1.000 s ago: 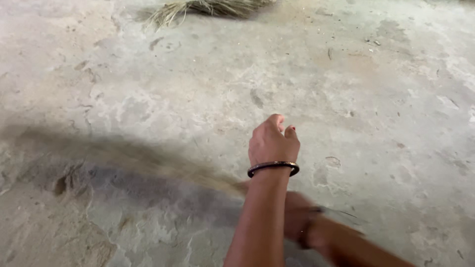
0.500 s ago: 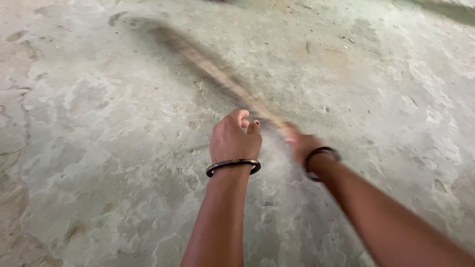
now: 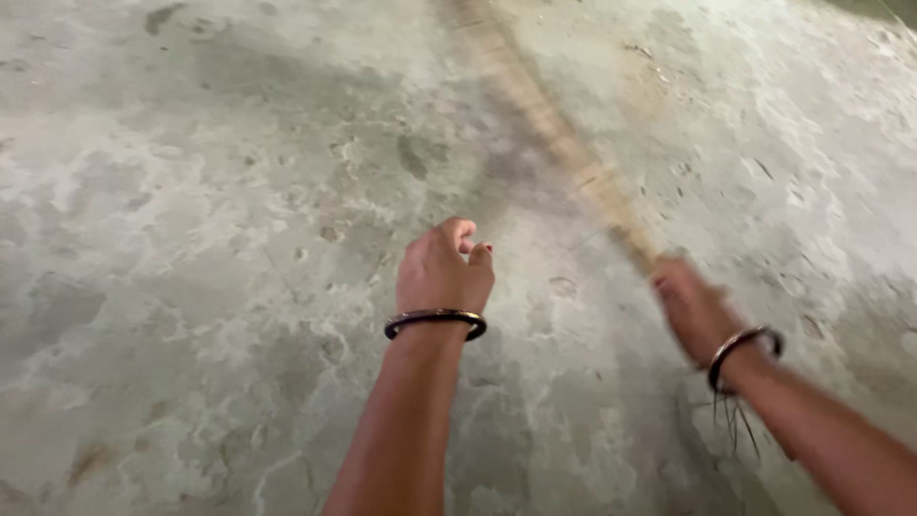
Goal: The person cleans debris and loose fibers from broom bristles by hand and by hitting them against a concrete floor.
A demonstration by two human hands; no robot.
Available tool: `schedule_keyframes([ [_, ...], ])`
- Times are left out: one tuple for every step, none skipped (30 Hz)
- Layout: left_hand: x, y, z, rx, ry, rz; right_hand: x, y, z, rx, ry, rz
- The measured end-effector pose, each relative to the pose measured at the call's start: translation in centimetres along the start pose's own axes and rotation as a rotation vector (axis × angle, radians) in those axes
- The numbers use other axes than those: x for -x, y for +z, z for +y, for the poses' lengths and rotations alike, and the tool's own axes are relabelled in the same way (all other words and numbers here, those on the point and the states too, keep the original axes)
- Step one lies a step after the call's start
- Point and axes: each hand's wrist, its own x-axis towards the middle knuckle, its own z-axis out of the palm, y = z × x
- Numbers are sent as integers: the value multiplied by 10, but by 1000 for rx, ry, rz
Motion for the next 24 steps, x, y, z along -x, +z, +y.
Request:
schedule_keyframes([
  [0,2,0,-10,5,-19,16,0,-18,142,271,-271],
  [1,3,-1,-22,3,-40,34,4,-35,279,544,-540],
  [3,4,-2,-34,2,-62,44,0,-44,317,521,-622],
  [3,5,-1,-44,2,-79,55,-2,-47,355,494,-702],
  [5,6,1,-63,2,-104,64,-3,-43,392,467,-781],
  [6,6,1,-84,-5,-122,69,-2,-32,341,552,-735],
  [8,5,2,-106,-11,-140,74,-3,-14,291,637,-687],
  [9,4,2,-112,-10,-143,79,-3,7,236,719,-634],
  [11,3,3,-118,-9,-145,73,-2,31,393,610,-600],
  [11,3,6,-120,-2,-147,68,-3,52,552,500,-556],
  [11,2,8,-130,11,-143,64,-8,68,470,562,-460],
  [12,3,9,-139,22,-141,56,-15,79,388,623,-365],
  [13,3,10,-148,33,-139,46,-22,80,351,610,-276],
  [14,5,10,-164,43,-148,39,-29,75,316,601,-187],
  [16,6,10,-180,54,-157,38,-36,63,282,591,-98],
  [16,7,11,-196,65,-160,42,-40,49,231,626,-152],
  [15,9,12,-216,69,-176,49,-44,34,180,659,-206],
  [16,10,11,-239,66,-194,58,-46,21,126,693,-267],
  [17,12,10,-262,64,-213,71,-49,12,230,610,-400],
  [17,14,11,-280,90,-227,81,-48,4,332,519,-529],
  [19,19,13,-298,117,-241,90,-50,2,358,559,-607],
  [22,23,14,-315,140,-259,105,-55,4,385,599,-689],
  [25,27,16,-314,149,-276,116,-56,9,413,641,-771],
  [28,29,17,-313,158,-291,121,-52,19,392,723,-741],
])
